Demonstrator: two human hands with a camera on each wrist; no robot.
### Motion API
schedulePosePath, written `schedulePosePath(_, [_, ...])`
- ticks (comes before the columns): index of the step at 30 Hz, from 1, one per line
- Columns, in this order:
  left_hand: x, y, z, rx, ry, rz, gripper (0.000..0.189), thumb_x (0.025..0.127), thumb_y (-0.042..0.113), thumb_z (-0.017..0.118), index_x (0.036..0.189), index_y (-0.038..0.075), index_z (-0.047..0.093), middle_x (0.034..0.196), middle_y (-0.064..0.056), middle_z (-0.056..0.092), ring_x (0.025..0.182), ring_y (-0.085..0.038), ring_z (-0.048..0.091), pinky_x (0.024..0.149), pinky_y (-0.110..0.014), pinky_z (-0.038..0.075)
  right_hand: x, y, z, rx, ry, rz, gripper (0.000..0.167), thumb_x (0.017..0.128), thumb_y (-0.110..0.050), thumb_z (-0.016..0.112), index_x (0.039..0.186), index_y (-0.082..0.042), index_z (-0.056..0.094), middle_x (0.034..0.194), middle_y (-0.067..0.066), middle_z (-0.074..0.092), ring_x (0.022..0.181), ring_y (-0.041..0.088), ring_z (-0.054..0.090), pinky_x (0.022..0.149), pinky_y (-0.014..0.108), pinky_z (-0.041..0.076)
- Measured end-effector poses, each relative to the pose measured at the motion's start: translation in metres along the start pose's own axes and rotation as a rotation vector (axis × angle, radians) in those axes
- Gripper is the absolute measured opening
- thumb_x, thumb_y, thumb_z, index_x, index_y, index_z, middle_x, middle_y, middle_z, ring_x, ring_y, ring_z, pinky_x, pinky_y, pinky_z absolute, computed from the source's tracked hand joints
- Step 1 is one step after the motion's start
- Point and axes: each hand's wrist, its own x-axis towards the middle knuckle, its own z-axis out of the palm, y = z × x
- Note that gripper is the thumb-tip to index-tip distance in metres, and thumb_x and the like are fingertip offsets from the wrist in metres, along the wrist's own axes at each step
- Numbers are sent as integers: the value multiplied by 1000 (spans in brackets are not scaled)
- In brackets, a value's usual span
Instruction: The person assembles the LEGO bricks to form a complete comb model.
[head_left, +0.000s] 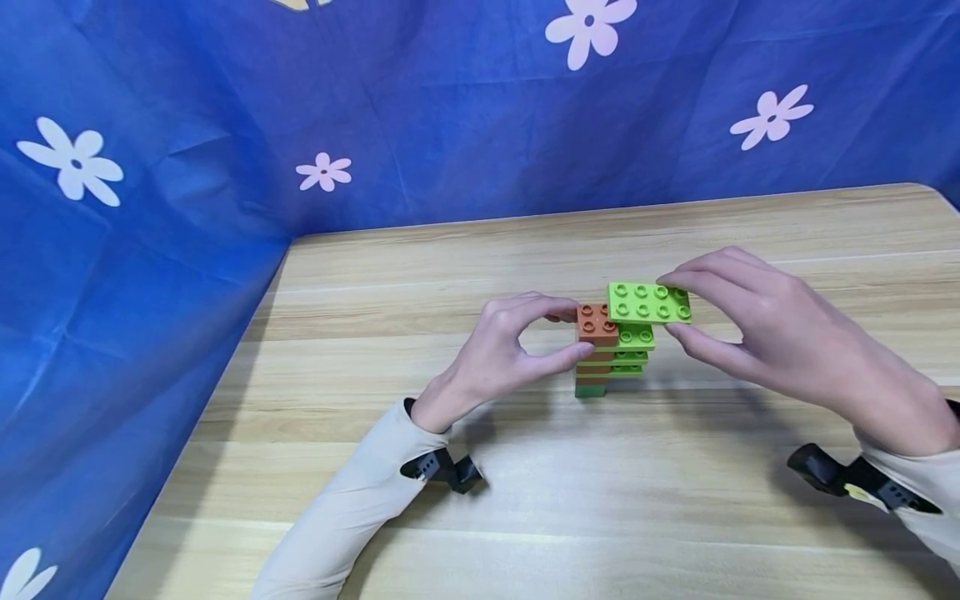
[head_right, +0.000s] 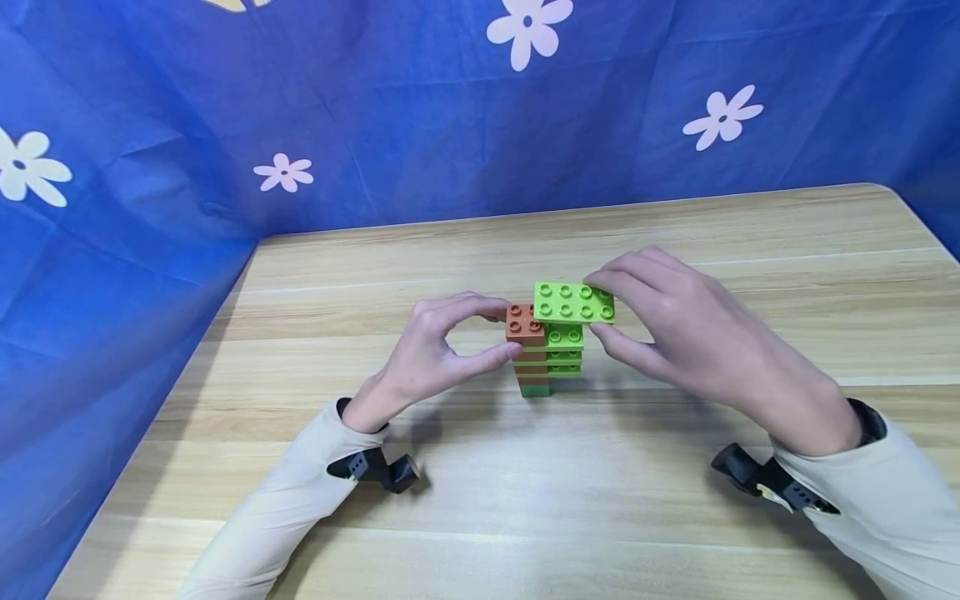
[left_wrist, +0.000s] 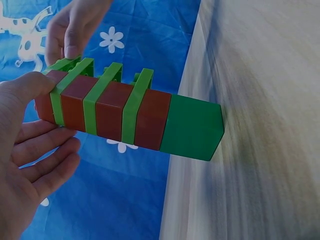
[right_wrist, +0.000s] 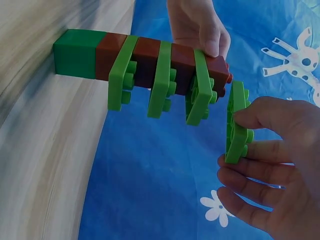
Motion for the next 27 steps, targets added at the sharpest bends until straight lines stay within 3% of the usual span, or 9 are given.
schedulePosePath(8, [-1,1,0,11,-1,-14,35,77,13,81,104,-4,69,99,-14,72,90,-18,68,87,-21,52,4,-5,5,11,4,-11,52,101,-43,44,108,2,67,103,11,67,95,25,61,84,31,47])
schedulePosePath(27, [-3,1,1,2,-5,-44,34,78,14,80,107,-2,69,100,-11,73,91,-15,68,86,-21,52,9,-10,8,31,-21,-23,52,101,-44,43,113,2,66,106,11,66,97,23,61,82,35,50])
